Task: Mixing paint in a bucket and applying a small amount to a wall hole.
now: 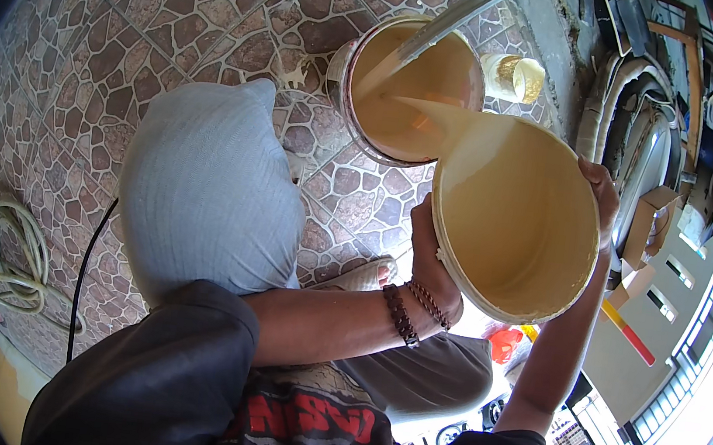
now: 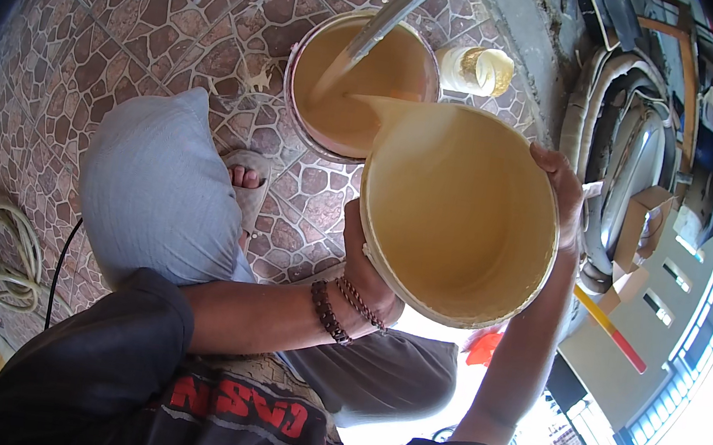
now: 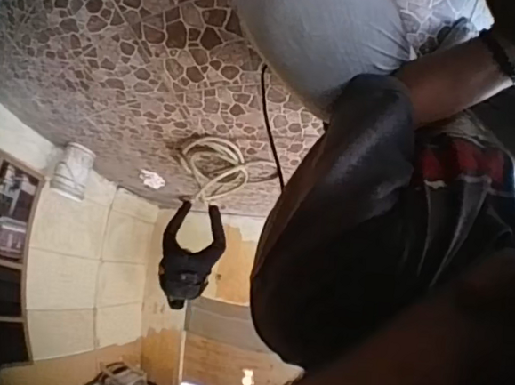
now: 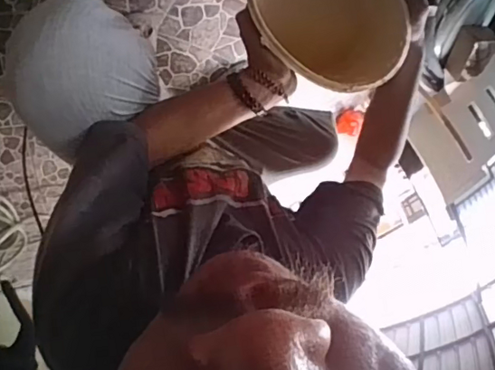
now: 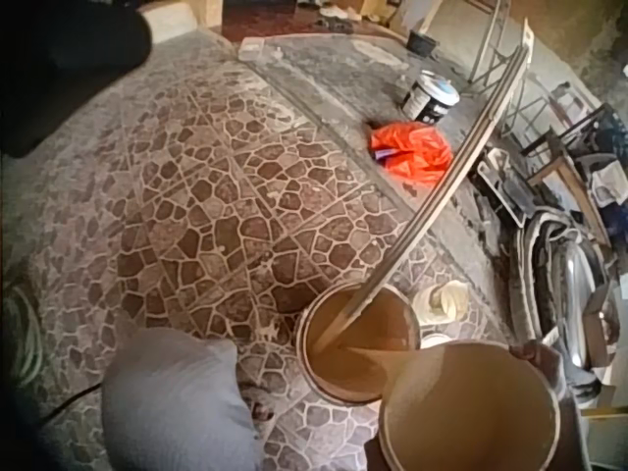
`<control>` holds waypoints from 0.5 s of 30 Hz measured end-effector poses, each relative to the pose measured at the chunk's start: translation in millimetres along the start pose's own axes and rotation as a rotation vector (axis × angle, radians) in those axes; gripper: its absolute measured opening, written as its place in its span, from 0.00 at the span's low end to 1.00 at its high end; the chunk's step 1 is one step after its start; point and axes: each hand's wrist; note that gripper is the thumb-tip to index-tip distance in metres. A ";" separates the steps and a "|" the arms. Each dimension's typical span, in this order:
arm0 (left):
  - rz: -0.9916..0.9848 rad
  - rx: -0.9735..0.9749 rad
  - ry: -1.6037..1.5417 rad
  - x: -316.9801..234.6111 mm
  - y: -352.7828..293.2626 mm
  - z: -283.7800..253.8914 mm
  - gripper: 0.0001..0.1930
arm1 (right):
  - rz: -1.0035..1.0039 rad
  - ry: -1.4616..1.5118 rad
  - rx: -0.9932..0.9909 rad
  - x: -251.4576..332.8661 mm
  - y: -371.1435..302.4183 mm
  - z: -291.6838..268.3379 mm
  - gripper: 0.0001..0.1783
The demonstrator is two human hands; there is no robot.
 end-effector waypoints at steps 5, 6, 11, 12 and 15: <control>-0.018 0.030 -0.059 -5.5 -2.5 1.3 0.18 | -0.032 -0.053 -0.004 -0.2 -0.5 -2.4 0.19; -0.055 0.027 -0.129 -5.5 -2.0 0.5 0.18 | -0.033 -0.054 -0.005 -0.1 -0.4 -3.0 0.19; -0.049 0.068 -0.100 -11.4 -4.8 3.1 0.18 | -0.025 -0.064 -0.037 0.2 -0.6 4.9 0.18; -0.110 0.062 -0.163 -13.9 -6.2 4.2 0.17 | -0.025 -0.067 -0.035 0.4 -0.7 6.4 0.18; -0.071 0.057 -0.137 -16.6 -10.5 11.0 0.17 | -0.026 -0.062 -0.003 1.5 -1.2 1.8 0.18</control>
Point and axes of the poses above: each hand's wrist, its own y-axis towards the middle knuckle, its own z-axis out of the palm, x = y × z
